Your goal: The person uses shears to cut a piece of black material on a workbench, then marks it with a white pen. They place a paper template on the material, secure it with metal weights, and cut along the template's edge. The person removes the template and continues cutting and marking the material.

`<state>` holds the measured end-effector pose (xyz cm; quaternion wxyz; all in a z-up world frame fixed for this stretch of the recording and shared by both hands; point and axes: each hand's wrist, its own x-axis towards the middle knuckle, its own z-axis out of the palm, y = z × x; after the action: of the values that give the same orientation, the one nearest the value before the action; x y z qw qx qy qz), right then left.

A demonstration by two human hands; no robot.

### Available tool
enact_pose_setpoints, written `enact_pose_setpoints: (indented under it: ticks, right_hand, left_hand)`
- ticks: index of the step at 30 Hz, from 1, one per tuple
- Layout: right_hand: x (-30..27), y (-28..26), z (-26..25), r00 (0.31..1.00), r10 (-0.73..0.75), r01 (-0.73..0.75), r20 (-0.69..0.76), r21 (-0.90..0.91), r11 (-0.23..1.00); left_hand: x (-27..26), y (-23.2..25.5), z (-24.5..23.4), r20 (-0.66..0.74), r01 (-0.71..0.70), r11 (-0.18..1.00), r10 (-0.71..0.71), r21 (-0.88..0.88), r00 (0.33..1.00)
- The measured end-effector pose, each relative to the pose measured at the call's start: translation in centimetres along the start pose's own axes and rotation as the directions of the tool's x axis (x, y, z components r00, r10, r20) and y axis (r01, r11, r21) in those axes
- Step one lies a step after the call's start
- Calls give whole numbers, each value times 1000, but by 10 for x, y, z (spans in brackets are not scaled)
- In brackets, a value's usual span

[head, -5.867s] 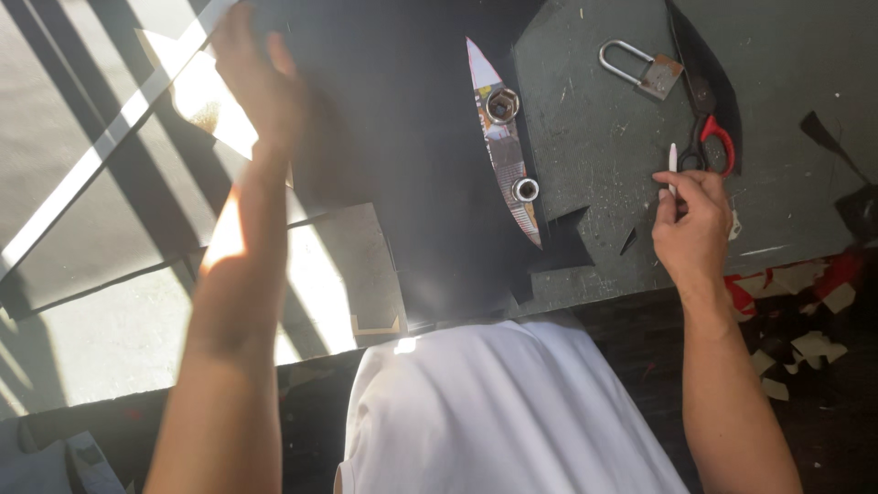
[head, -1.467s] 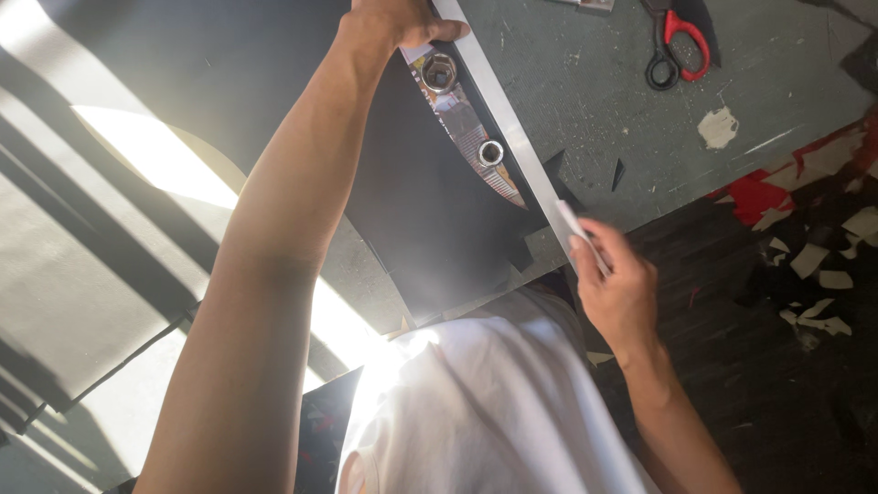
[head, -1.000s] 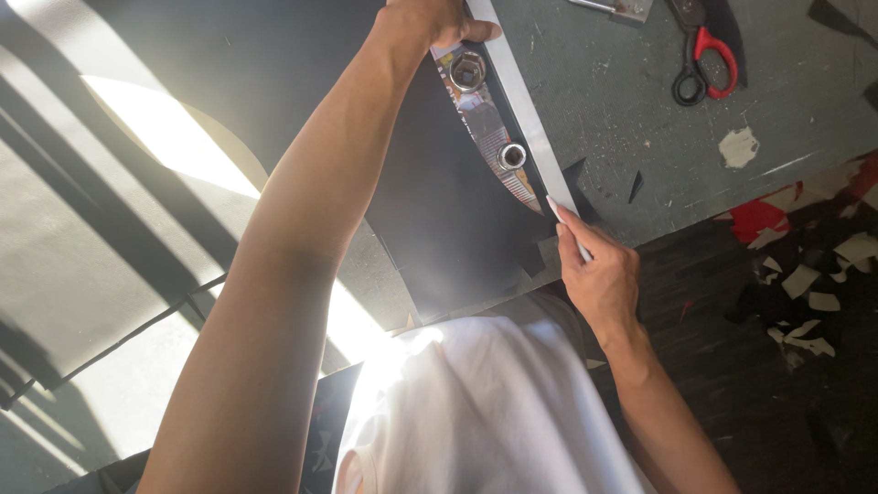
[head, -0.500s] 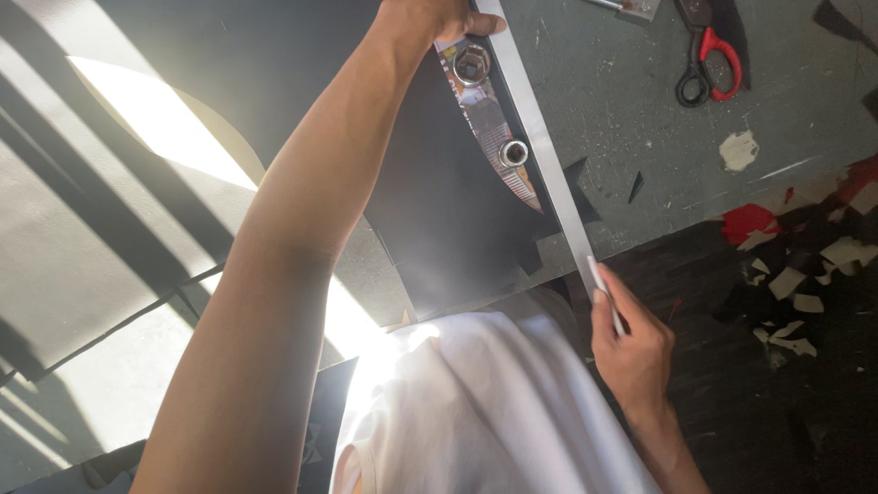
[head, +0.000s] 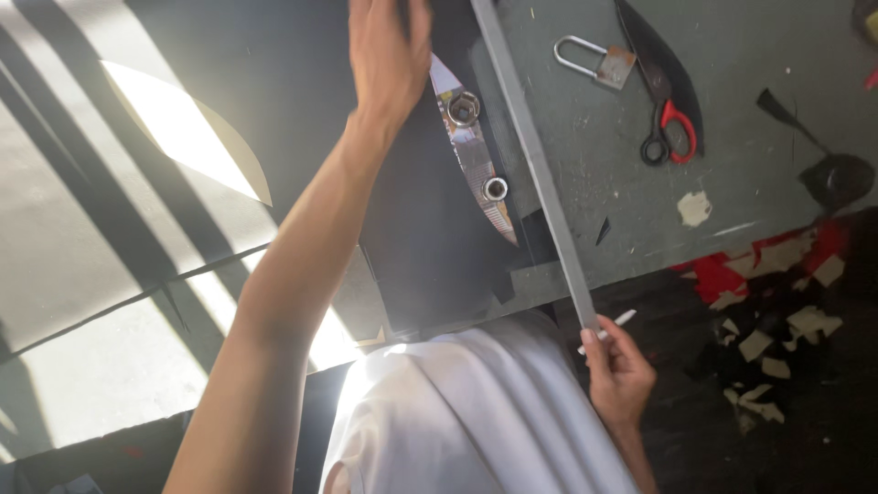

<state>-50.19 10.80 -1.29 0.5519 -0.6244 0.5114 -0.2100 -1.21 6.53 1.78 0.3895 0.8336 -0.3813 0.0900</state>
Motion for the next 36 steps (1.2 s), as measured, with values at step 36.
enact_pose_setpoints:
  ticks: [36]
  right_hand:
    - [274, -69, -38, 657, -559, 754, 506, -467, 462]
  left_hand:
    - [-163, 120, -39, 465, 154, 986, -162, 56, 871]
